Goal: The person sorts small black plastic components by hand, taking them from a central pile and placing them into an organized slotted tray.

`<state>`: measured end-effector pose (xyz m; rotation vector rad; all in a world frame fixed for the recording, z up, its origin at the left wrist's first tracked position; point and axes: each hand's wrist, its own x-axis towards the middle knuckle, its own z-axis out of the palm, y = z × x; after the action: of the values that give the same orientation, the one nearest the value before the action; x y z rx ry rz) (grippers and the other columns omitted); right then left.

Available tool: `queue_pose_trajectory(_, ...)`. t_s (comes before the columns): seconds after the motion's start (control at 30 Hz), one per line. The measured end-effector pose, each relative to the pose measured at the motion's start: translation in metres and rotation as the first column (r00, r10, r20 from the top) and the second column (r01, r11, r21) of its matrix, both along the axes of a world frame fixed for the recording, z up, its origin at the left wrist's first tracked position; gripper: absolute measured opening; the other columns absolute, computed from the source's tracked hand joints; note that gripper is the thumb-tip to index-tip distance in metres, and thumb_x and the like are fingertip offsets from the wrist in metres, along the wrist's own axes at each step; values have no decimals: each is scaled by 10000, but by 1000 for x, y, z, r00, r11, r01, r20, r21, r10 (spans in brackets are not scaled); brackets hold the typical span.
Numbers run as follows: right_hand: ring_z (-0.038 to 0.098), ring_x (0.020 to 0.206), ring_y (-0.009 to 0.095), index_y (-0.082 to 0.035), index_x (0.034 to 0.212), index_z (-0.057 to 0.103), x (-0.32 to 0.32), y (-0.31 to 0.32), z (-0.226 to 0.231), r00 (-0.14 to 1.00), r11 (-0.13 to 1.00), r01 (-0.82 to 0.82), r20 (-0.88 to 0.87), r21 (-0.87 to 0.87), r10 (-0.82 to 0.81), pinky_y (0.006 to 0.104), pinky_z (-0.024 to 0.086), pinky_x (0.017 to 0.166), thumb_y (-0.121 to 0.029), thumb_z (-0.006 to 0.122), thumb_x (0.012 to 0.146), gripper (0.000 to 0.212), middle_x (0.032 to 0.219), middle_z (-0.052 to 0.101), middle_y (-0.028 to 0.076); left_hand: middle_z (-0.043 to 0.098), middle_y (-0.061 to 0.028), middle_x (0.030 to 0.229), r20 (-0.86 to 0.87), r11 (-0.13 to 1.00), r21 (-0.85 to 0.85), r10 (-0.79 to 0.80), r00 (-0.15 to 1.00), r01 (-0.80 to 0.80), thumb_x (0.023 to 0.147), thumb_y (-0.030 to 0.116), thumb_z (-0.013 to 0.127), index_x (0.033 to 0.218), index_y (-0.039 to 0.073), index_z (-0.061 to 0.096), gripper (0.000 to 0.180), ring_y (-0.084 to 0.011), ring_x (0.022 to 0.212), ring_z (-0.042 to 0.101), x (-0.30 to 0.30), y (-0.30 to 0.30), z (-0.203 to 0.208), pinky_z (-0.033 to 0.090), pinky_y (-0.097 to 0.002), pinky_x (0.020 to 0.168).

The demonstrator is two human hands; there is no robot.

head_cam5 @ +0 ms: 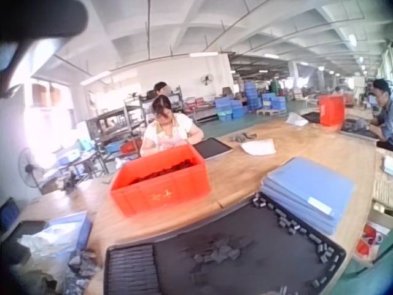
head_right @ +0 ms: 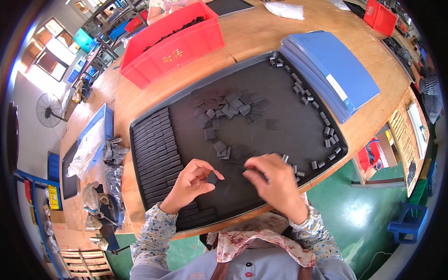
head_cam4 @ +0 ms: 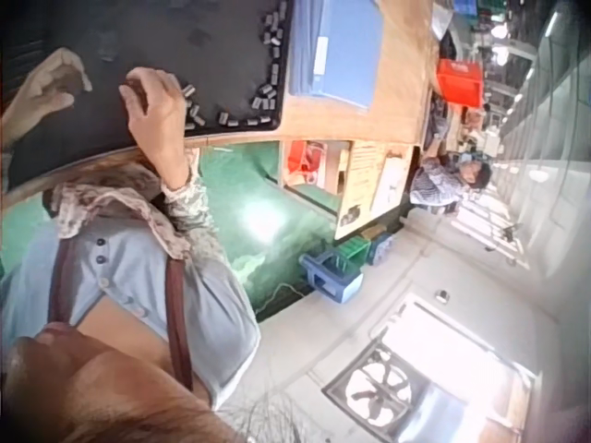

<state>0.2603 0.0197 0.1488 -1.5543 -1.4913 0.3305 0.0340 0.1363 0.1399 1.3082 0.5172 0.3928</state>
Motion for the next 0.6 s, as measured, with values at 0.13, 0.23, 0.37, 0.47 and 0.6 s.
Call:
queue_pose_trajectory(0.13, 630, 655, 189, -22, 912, 538, -38, -3, -16, 843, 920, -366, -468, -141, 264, 329, 485, 587, -111, 777, 845, 264, 752, 626, 82, 661, -80, 1128, -8, 999, 38, 0, 1000, 1, 856, -15, 731, 1157, 50, 574, 346, -78, 892, 526, -3, -3, 3, 473, -235, 804)
queue_pose_trajectory(0.23, 563, 606, 173, -34, 867, 504, -44, -2, -23, 828, 913, -369, -506, -171, 240, 316, 450, 560, -48, 763, 835, 261, 722, 590, 64, 690, -83, 1017, -8, 998, 58, -11, 1000, 12, 834, -43, 739, 1081, 4, 657, 265, -102, 886, 590, -7, -4, 3, 497, -238, 791)
queue_pose_trajectory(0.37, 590, 713, 217, -39, 861, 522, -38, -4, -4, 855, 868, -420, -438, -265, 280, 328, 473, 624, 7, 763, 791, 255, 803, 608, 81, 695, -107, 1014, -27, 1000, -27, -10, 1000, 9, 823, -61, 737, 1069, -22, 650, 264, -151, 915, 670, -14, 2, 5, 531, -237, 775)
queue_pose_trajectory(0.47, 605, 890, 282, -40, 882, 552, -28, 5, -4, 990, 989, -119, -66, 86, 125, 371, 491, 749, 7, 773, 749, 262, 919, 619, 100, 707, -133, 989, -64, 996, 87, 12, 998, -6, 820, -74, 731, 1049, -40, 653, 244, -202, 909, 715, -15, 6, 7, 563, -246, 739)
queue_pose_trajectory(0.6, 588, 884, 315, -66, 908, 589, 11, 5, 0, 923, 965, 261, 290, 18, -254, 423, 479, 774, -46, 758, 752, 231, 954, 632, 89, 725, -135, 922, -61, 993, 114, 16, 998, -8, 814, -73, 742, 1029, -50, 682, 224, -200, 873, 724, -16, 3, 1, 599, -262, 728)
